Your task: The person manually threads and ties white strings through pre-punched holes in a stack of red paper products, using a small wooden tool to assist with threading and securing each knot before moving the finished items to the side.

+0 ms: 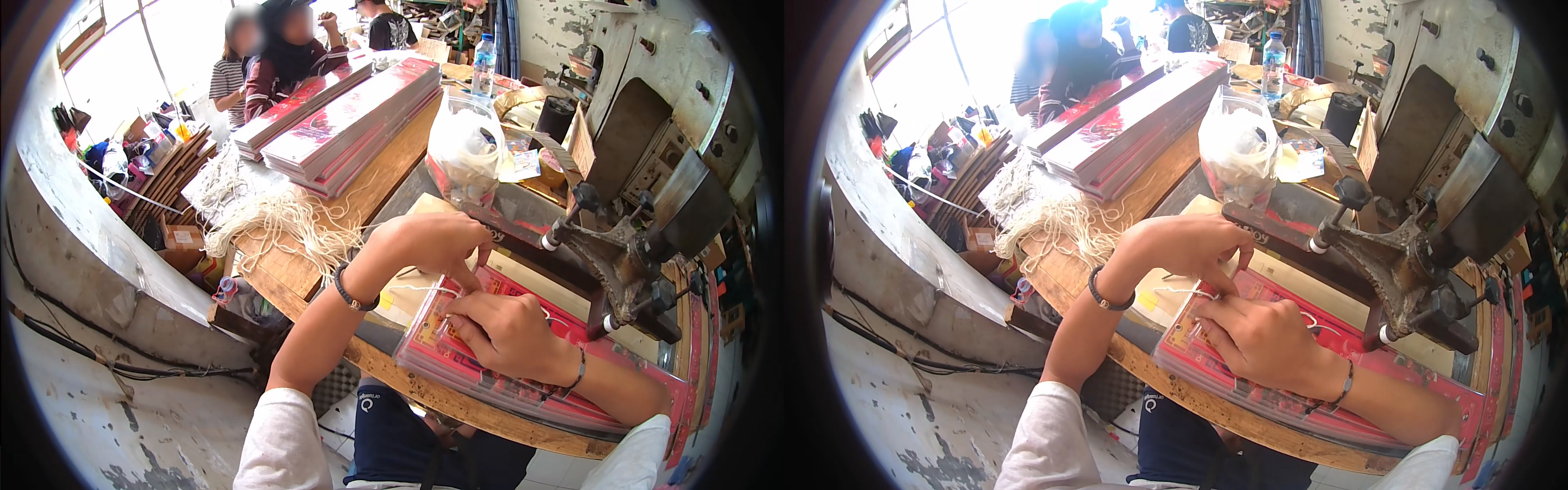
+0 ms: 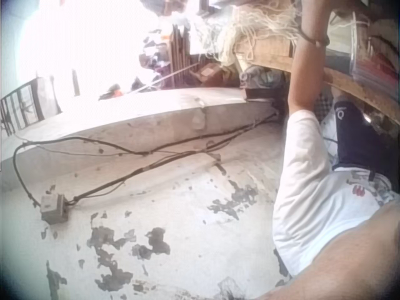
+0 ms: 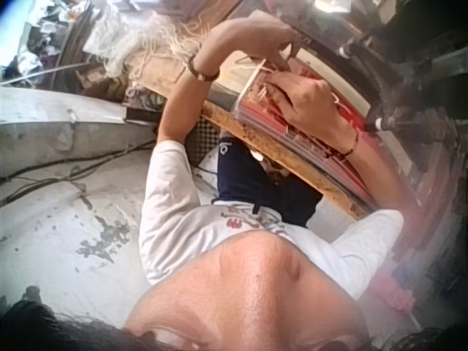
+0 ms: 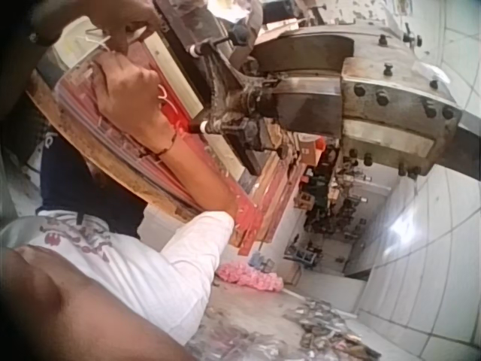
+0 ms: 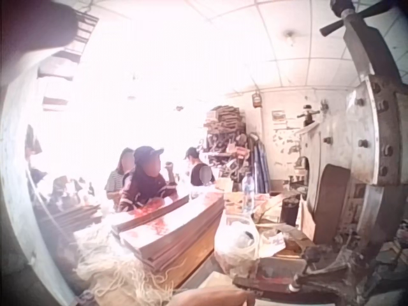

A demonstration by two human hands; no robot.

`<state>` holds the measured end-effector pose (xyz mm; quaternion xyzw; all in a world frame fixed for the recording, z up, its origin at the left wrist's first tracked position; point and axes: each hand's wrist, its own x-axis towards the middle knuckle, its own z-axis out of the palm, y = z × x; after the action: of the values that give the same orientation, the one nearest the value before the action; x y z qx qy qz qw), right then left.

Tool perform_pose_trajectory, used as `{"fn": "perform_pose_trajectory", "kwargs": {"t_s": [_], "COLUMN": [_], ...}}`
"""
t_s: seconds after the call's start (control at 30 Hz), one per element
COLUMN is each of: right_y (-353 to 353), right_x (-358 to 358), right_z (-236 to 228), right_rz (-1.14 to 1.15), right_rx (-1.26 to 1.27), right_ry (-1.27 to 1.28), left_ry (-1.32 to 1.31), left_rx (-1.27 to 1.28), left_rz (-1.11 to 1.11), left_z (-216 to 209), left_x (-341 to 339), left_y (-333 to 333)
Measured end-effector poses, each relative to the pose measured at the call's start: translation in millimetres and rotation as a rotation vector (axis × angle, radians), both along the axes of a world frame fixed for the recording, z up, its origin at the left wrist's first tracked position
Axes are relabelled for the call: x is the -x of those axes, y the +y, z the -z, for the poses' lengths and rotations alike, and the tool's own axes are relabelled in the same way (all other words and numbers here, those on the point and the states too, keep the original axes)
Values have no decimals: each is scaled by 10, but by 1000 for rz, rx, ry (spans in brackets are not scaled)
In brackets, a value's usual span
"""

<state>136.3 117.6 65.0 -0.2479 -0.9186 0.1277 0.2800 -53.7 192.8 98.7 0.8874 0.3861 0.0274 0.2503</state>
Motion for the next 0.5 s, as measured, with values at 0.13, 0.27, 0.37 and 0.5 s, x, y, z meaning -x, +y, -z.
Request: {"fn": "perform_pose_trajectory", "kwargs": {"t_s": [0.13,0.27,0.37,0.5], "right_y": [37,33,36,22], "right_x": [-23,-23,-28,-26], "right_z": [56,57,60,36], "right_rz": [-30,-24,-38,-40], "right_rx": [-39,-37,-23,7], "right_ry": [17,14,31,83], "left_ry": [-11,-8,-6,-6], "left_rx": [15,14,-1,4], "left_rz": [15,13,20,1], "left_z": [8,19,30,-6], "left_x": [-20,-22,-21,15], "left_y": [19,21,31,-15]}}
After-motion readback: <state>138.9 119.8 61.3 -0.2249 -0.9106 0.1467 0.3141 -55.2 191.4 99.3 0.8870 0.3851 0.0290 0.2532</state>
